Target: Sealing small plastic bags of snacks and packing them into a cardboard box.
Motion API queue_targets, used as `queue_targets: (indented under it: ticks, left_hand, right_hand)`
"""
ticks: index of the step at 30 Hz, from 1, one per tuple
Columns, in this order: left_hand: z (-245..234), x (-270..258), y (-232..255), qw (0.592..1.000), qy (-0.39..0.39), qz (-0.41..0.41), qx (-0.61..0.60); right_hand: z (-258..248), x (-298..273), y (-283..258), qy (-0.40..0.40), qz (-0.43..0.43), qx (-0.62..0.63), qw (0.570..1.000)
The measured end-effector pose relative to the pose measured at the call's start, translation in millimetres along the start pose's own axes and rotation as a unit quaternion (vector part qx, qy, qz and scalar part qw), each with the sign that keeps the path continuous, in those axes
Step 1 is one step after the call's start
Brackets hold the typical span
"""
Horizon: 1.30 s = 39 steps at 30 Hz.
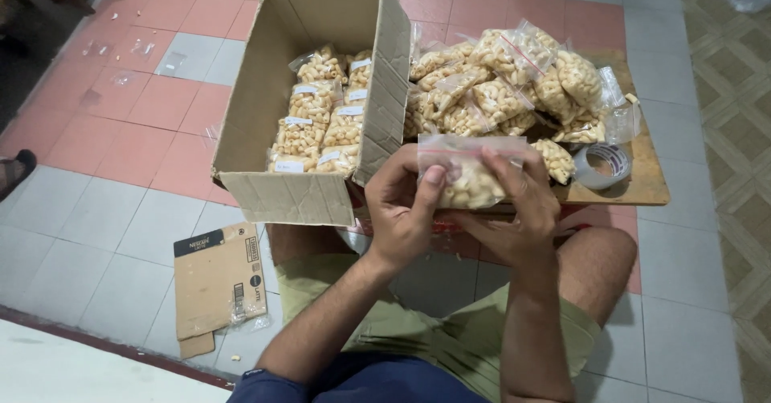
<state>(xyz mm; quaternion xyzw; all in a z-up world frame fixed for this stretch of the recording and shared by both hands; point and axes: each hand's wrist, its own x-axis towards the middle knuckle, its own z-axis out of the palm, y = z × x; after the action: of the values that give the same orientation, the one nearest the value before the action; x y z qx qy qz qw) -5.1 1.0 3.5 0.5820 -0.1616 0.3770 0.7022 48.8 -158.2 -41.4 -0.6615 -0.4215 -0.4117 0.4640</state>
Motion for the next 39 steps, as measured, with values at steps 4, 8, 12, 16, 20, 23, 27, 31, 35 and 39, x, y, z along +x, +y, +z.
queue_targets:
  ticks: [4,8,12,16,20,23,27,31,35,39]
  left_hand:
    - [-4,-5,-10,1.000,0.017,0.018,-0.008]
    - [-2,1,-1,0.998,0.030,0.049,-0.003]
    - [-10,-3,-5,0.998,0.042,0.026,0.032]
    - [7,9,19,0.999,0.029,0.035,0.001]
    - [0,14,25,0.994,-0.055,0.060,0.076]
    - [-10,13,15,0.988,-0.122,0.059,0.077]
    - [-15,0,-11,0.979,-0.192,0.069,0.009]
    - [-11,4,1,0.959,-0.233,0.153,0.050]
    - [-12,6,14,0.934,-0.228,0.218,0.166]
    - [-19,8,20,0.921,-0.215,0.233,0.226]
  right_hand:
    - [8,8,-4,0.028,0.008,-0.002,1.000]
    - [10,18,-17,0.041,-0.003,0.020,0.999]
    - [9,35,-32,0.056,-0.002,0.045,0.997]
    - [2,30,-36,0.056,0.040,0.050,0.996]
    - [-5,29,-31,0.048,0.056,0.067,0.995]
    - [-12,21,-21,0.064,0.052,0.081,0.993]
    - [-19,11,-8,0.107,0.041,0.095,0.989]
    - [-24,-1,6,0.113,0.046,0.108,0.987]
    - [-20,-2,2,0.121,0.084,0.163,0.976]
    - [-14,24,-15,0.096,0.085,0.144,0.981]
